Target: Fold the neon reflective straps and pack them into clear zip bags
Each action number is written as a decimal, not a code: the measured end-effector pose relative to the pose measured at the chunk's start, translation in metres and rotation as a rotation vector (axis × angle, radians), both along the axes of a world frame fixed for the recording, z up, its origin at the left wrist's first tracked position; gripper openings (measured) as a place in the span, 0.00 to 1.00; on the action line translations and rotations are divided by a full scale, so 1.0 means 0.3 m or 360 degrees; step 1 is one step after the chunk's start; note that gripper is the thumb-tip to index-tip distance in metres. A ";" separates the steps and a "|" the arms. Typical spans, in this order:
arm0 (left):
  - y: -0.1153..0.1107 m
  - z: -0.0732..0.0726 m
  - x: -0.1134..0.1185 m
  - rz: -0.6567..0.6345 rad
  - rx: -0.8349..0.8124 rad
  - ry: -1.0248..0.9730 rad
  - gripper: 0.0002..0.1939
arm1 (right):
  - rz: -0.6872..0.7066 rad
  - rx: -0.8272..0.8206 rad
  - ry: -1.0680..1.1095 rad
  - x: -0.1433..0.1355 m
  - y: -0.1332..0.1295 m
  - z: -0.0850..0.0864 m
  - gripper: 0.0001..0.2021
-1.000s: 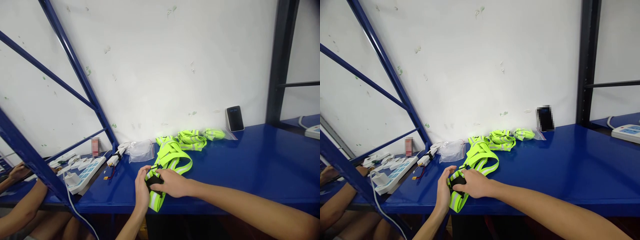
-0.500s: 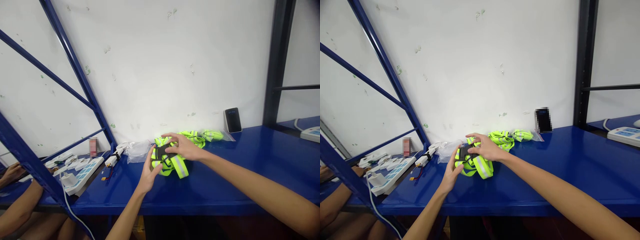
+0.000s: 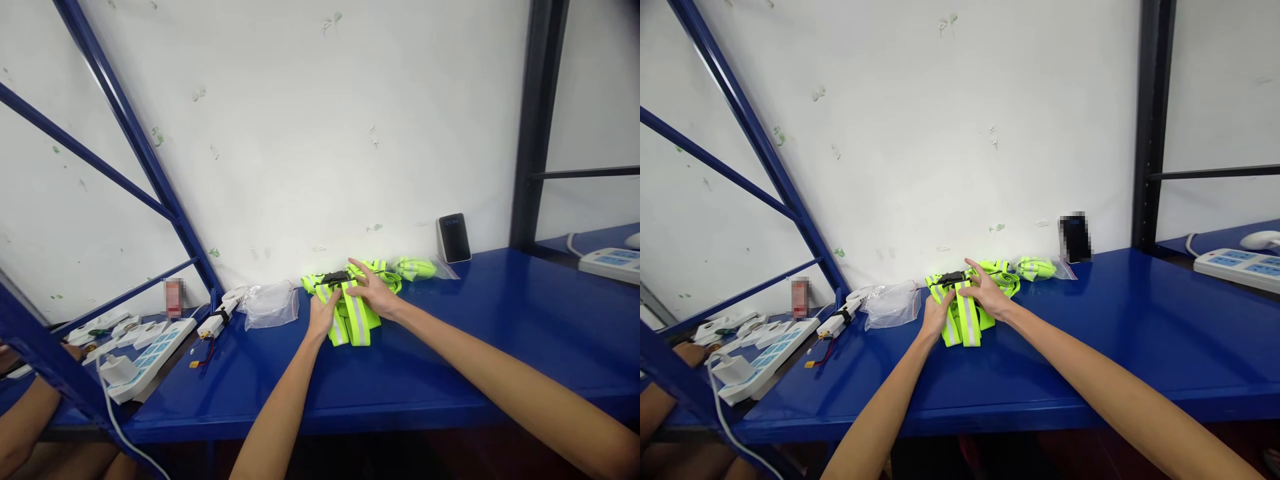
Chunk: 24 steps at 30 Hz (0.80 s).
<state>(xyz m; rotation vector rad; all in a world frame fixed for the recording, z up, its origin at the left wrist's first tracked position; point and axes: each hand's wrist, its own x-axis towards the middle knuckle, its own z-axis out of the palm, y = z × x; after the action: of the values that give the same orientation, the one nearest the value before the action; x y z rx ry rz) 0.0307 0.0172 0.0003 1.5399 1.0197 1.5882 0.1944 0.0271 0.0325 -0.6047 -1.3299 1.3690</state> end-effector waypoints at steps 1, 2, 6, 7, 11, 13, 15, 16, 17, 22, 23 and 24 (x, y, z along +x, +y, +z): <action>-0.006 -0.005 -0.005 0.0030 0.0015 0.0012 0.24 | 0.0000 0.0009 -0.0017 -0.002 -0.006 -0.003 0.45; -0.015 -0.009 -0.010 0.0060 0.0039 0.0044 0.24 | 0.0019 -0.0018 -0.0004 -0.007 -0.012 -0.005 0.46; -0.052 -0.022 -0.018 0.0239 0.0111 0.0219 0.27 | 0.0094 -0.0255 0.0158 -0.039 -0.029 -0.026 0.38; -0.060 -0.025 -0.015 0.0294 0.0114 0.0240 0.28 | 0.0095 -0.0279 0.0153 -0.045 -0.032 -0.034 0.32; -0.084 -0.031 -0.001 0.0440 0.0276 0.0298 0.24 | 0.0026 -0.0121 -0.0144 -0.050 -0.050 -0.058 0.19; -0.096 -0.026 0.002 0.0475 0.0383 0.0352 0.22 | -0.0086 0.0034 -0.0294 -0.047 -0.065 -0.056 0.20; -0.107 -0.019 0.003 0.0509 0.0448 0.0398 0.21 | -0.0171 0.0129 -0.0346 -0.045 -0.082 -0.045 0.21; -0.111 -0.015 0.003 0.0522 0.0467 0.0406 0.21 | -0.0165 0.0146 -0.0342 -0.045 -0.088 -0.039 0.20; -0.113 -0.012 0.003 0.0525 0.0471 0.0406 0.21 | -0.0125 0.0133 -0.0331 -0.045 -0.093 -0.034 0.19; -0.088 -0.015 0.002 0.0453 0.0253 0.0136 0.21 | 0.0055 -0.0085 -0.0209 -0.043 -0.071 -0.049 0.19; -0.078 -0.020 0.001 0.0393 0.0179 0.0045 0.22 | -0.0017 -0.0125 -0.0208 -0.041 -0.060 -0.059 0.21; -0.069 -0.024 0.000 0.0326 0.0111 -0.0040 0.22 | -0.0112 -0.0158 -0.0218 -0.039 -0.050 -0.068 0.23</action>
<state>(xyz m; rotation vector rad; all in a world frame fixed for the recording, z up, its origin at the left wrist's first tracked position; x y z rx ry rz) 0.0306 -0.0035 -0.0070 1.4967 1.1493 1.7952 0.1826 0.0121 0.0121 -0.8178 -1.3415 1.3620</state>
